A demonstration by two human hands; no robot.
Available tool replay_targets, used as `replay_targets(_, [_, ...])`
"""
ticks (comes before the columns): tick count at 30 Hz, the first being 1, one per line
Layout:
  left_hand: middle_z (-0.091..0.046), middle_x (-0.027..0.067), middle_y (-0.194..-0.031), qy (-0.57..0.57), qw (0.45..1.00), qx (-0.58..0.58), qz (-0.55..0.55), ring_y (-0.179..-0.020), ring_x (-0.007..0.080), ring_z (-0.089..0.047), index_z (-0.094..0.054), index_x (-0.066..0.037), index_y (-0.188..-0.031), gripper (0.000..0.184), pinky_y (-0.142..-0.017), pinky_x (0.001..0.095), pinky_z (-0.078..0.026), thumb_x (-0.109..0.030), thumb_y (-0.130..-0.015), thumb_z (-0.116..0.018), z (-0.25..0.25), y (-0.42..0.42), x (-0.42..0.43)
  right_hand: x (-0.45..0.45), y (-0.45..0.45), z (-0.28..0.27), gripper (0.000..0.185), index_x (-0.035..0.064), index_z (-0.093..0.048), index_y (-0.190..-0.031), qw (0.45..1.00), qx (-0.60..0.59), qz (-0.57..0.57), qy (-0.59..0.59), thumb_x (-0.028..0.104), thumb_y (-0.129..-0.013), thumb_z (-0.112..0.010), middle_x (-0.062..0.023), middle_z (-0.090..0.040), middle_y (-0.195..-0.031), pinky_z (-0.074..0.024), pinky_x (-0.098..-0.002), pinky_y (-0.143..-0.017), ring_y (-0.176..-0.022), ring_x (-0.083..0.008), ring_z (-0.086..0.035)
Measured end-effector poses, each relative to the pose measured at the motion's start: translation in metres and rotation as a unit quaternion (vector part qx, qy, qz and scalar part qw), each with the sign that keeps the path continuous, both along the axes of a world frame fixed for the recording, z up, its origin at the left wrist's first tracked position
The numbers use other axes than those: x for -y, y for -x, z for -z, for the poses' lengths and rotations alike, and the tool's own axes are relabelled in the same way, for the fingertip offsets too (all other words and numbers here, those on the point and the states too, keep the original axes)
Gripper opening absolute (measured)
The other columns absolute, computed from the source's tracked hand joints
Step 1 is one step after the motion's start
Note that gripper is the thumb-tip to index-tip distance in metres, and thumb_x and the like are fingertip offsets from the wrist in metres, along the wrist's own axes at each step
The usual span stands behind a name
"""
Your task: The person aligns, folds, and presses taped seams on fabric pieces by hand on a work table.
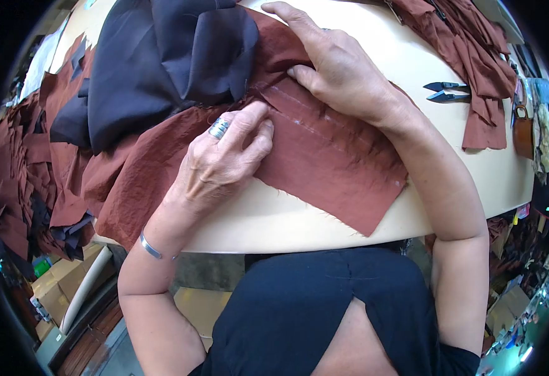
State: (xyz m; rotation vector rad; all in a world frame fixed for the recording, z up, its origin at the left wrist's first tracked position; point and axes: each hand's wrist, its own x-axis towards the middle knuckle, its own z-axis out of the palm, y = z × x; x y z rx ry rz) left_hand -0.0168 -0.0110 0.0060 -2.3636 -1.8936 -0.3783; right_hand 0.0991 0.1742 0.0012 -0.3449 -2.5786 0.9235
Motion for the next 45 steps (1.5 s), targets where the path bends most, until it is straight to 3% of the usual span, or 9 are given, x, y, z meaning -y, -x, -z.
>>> replay_targets(5, [-0.052, 0.0121, -0.122, -0.017, 0.998, -0.051, 0.022, -0.087, 0.0205, -0.06, -0.056, -0.003, -0.089, 0.017, -0.07, 0.0274, -0.052, -0.005, -0.072, -0.055, -0.003, 0.001, -0.009, 0.0, -0.001, 0.006, 0.07, -0.0079, -0.025, -0.136, 0.999, -0.039, 0.0, -0.033, -0.001, -0.072, -0.054, -0.0344, -0.057, -0.093, -0.0486, -0.0465, -0.077, -0.081, -0.0481, -0.058])
replay_targets(20, [-0.058, 0.009, -0.118, -0.03, 0.998, 0.006, 0.062, -0.095, 0.0259, -0.06, -0.06, -0.005, -0.096, 0.028, -0.075, 0.0327, -0.053, -0.001, -0.068, -0.062, -0.001, 0.004, -0.005, -0.004, 0.0, 0.002, 0.073, -0.0011, -0.023, -0.138, 0.999, -0.013, 0.004, -0.031, 0.0, -0.072, -0.054, -0.0341, -0.057, -0.091, -0.0486, -0.0471, -0.077, -0.083, -0.0471, -0.058])
replay_targets(23, [-0.057, 0.0112, -0.116, -0.041, 0.998, 0.047, -0.02, -0.095, 0.0283, -0.061, -0.06, -0.003, -0.096, 0.028, -0.075, 0.0338, -0.053, 0.001, -0.069, -0.063, 0.003, -0.001, -0.003, -0.003, 0.002, -0.014, 0.075, 0.0023, -0.021, -0.14, 0.991, 0.13, 0.014, 0.042, 0.002, -0.073, -0.055, -0.0335, -0.057, -0.087, -0.0483, -0.0475, -0.076, -0.081, -0.0469, -0.058])
replay_targets(26, [-0.053, 0.0116, -0.114, -0.047, 0.999, 0.025, 0.005, -0.093, 0.0254, -0.059, -0.056, -0.003, -0.099, 0.033, -0.072, 0.0306, -0.053, -0.003, -0.067, -0.062, 0.006, 0.003, -0.003, -0.005, 0.003, -0.007, 0.079, 0.007, -0.018, -0.142, 1.0, -0.006, -0.023, 0.005, 0.003, -0.073, -0.057, -0.0324, -0.058, -0.086, -0.0484, -0.0472, -0.075, -0.08, -0.0468, -0.059])
replay_targets(29, [-0.052, 0.0127, -0.117, -0.026, 1.0, 0.014, 0.002, -0.091, 0.0254, -0.059, -0.055, -0.004, -0.098, 0.032, -0.071, 0.0306, -0.053, -0.004, -0.067, -0.061, 0.0, 0.004, -0.004, -0.003, 0.014, -0.026, 0.082, 0.0107, -0.016, -0.144, 0.984, 0.17, 0.002, 0.061, 0.003, -0.073, -0.057, -0.0321, -0.059, -0.089, -0.0485, -0.0464, -0.076, -0.082, -0.0459, -0.059])
replay_targets(32, [-0.051, 0.014, -0.117, 0.003, 1.0, -0.014, 0.008, -0.089, 0.0256, -0.058, -0.054, -0.004, -0.098, 0.031, -0.069, 0.0306, -0.052, -0.005, -0.068, -0.061, -0.007, 0.003, -0.007, -0.006, 0.014, -0.002, 0.082, 0.0119, -0.016, -0.144, 0.999, 0.017, -0.018, 0.02, 0.0, -0.073, -0.056, -0.0298, -0.06, -0.088, -0.0491, -0.0461, -0.075, -0.081, -0.0446, -0.06])
replay_targets(35, [-0.051, 0.0154, -0.118, 0.015, 1.0, -0.027, -0.003, -0.088, 0.0257, -0.059, -0.052, -0.005, -0.099, 0.031, -0.069, 0.03, -0.052, -0.006, -0.069, -0.06, -0.005, 0.002, -0.007, -0.005, 0.012, 0.003, 0.082, 0.0117, -0.017, -0.144, 0.999, -0.025, -0.018, 0.008, -0.002, -0.073, -0.055, -0.0287, -0.06, -0.085, -0.0495, -0.0462, -0.072, -0.077, -0.0434, -0.06])
replay_targets(38, [-0.052, 0.0155, -0.118, 0.006, 1.0, -0.015, -0.018, -0.088, 0.0248, -0.059, -0.053, -0.006, -0.098, 0.03, -0.07, 0.0295, -0.052, -0.006, -0.069, -0.06, -0.002, 0.002, -0.007, -0.003, 0.011, -0.014, 0.08, 0.0115, -0.02, -0.143, 0.995, 0.086, 0.0, 0.057, -0.003, -0.073, -0.055, -0.028, -0.06, -0.084, -0.0498, -0.0462, -0.07, -0.074, -0.0427, -0.06])
replay_targets(45, [-0.057, 0.01, -0.117, -0.005, 0.999, -0.048, 0.019, -0.092, 0.0229, -0.059, -0.055, -0.009, -0.095, 0.025, -0.071, 0.0291, -0.053, -0.01, -0.07, -0.06, -0.005, 0.003, -0.005, 0.0, 0.009, -0.004, 0.071, 0.0086, -0.028, -0.14, 0.992, -0.069, 0.022, -0.1, -0.005, -0.074, -0.052, -0.0237, -0.06, -0.085, -0.0499, -0.0422, -0.07, -0.074, -0.0378, -0.061])
